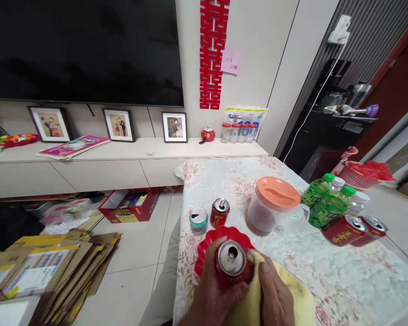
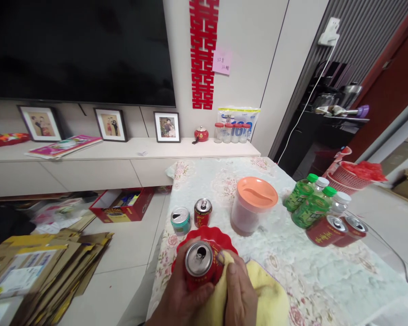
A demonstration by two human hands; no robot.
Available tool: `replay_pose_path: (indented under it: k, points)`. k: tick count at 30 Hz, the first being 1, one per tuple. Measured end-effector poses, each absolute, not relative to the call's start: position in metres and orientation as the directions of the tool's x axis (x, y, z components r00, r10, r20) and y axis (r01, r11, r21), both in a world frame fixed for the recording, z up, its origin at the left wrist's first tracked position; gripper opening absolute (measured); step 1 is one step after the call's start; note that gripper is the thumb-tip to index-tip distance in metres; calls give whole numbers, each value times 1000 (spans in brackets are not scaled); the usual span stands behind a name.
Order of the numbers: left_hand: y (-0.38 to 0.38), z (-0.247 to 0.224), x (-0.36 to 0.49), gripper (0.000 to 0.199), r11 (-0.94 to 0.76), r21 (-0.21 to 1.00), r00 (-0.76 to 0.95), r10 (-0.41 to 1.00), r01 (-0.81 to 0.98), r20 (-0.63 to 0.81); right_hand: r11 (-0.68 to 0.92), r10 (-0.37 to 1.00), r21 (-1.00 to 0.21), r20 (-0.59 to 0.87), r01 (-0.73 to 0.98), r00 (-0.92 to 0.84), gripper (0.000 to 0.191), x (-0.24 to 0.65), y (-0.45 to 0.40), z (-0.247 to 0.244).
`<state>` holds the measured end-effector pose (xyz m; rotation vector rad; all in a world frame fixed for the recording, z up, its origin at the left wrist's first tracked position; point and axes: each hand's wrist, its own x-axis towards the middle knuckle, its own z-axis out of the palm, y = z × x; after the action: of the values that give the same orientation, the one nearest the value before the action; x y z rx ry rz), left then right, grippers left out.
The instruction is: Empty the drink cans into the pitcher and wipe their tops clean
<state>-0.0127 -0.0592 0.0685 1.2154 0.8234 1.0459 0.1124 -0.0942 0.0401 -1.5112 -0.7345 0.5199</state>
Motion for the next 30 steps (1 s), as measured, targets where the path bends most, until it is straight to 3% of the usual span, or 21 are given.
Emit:
replay_pose_path:
  k: [6,13,18,22,30]
  points:
    - [-5,49,-5,84,0,998,419,908,-67,28,47,682,-888,364,458,634,36,133,-93,41]
    - [-7,24,-4,72,-15,999,491,871,-43,34,63,616,-699,588,712,524,18,124,-80,55]
    - [-6,21,-2,64,18,999,493,870,-34,2,96,688,-574,629,813,362,20,125,-67,53]
    - [-6,19,-2,61,-63,998,487,872,15,48,132,740,-503,623,854,253,20,128,-68,57]
    - [-5,13,1,58,-120,990,465,882,68,75,187,812,-533,557,825,176,20,116,-83,74]
